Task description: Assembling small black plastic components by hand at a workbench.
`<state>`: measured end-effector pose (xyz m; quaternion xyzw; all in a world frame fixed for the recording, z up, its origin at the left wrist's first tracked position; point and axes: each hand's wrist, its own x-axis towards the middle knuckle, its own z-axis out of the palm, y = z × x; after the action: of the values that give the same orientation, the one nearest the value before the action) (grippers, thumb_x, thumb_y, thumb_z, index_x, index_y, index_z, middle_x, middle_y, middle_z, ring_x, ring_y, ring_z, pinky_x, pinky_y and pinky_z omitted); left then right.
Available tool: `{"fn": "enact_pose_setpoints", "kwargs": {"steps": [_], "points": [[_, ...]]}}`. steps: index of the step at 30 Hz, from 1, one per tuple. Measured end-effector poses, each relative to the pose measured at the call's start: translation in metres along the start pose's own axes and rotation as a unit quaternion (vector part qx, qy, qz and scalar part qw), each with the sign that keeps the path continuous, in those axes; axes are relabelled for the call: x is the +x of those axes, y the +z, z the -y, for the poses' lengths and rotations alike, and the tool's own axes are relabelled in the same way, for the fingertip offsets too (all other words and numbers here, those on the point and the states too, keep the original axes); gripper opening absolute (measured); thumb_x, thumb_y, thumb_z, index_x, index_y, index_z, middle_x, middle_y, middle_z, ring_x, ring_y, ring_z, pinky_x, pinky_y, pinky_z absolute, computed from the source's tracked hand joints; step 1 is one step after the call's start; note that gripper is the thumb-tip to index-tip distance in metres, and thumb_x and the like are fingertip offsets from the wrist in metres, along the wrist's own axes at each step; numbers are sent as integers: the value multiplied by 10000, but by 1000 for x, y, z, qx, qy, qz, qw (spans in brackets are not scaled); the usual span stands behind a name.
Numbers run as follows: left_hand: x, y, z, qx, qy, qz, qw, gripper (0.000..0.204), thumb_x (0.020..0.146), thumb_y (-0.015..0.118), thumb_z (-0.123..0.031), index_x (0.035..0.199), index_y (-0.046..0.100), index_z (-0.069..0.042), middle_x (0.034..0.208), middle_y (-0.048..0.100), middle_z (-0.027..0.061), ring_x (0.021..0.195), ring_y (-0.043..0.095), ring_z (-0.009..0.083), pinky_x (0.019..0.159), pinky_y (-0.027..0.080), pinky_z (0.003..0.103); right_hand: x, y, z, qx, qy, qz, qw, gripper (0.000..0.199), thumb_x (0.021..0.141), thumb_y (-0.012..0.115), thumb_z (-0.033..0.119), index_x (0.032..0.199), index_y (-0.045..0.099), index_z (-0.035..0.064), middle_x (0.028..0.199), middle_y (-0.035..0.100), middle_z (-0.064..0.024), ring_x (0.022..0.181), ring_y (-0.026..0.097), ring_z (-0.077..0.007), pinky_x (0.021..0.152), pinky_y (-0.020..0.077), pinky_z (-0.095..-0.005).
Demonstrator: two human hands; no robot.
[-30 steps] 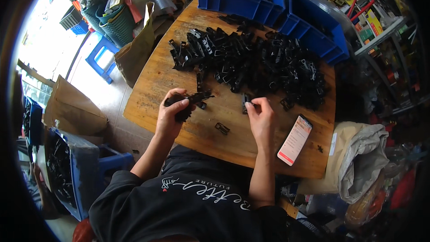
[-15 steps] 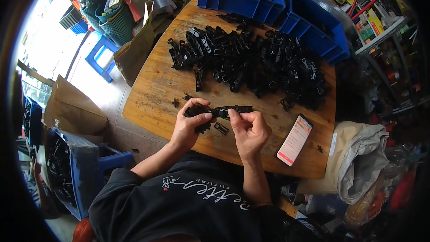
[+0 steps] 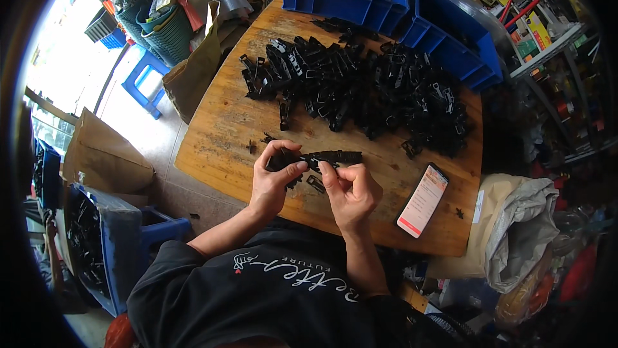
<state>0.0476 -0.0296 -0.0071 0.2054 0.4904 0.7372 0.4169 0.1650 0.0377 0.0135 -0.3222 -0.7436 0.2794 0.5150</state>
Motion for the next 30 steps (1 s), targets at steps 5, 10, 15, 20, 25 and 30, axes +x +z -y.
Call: {"fn": "enact_pose_setpoints", "kwargs": {"steps": [5,10,15,20,25,30], "points": [[-1,4,-3,1,28,11,1000,342,743,706,-44,1040,538,-67,874,513,-15,691,474,39,574,399,171,-3,5,0,28,25,4,999,264,734,743,75,687,486,35,603,505,-13,507,424,-57,473,345,-200],[4,-3,1,-29,21,-7,999,455,695,719,8,1091,510,-77,906,497,-4,734,488,59,614,419,184,-7,10,-5,46,66,52,995,313,709,778,144,723,482,44,665,488,-12,517,396,-69,463,340,-202],[9,-7,-10,-91,-53,12,994,509,628,694,81,1074,514,-83,899,489,4,795,508,103,691,431,210,0,0,-9,369,332,212,842,362,810,691,236,1043,537,5,842,544,14,725,486,-52,641,403,-175],[15,-15,-8,-192,-93,25,977,493,659,681,79,1092,510,-80,898,504,29,783,549,136,706,464,245,-12,7,-15,333,301,199,871,247,830,668,194,948,568,2,799,566,14,691,489,-40,647,409,-174],[15,-15,-13,-68,-90,35,993,394,692,647,44,1057,541,-59,934,543,40,801,542,123,710,454,236,-10,13,-7,315,237,198,897,416,862,620,231,1149,450,-18,1008,542,-64,897,503,-107,816,405,-234],[7,14,-4,119,40,59,990,511,774,567,-235,1239,445,-62,1196,476,118,1100,450,215,938,357,314,-29,47,-9,414,352,79,836,584,939,382,457,1319,332,16,1299,393,-103,1161,424,-194,994,323,-311]]}}
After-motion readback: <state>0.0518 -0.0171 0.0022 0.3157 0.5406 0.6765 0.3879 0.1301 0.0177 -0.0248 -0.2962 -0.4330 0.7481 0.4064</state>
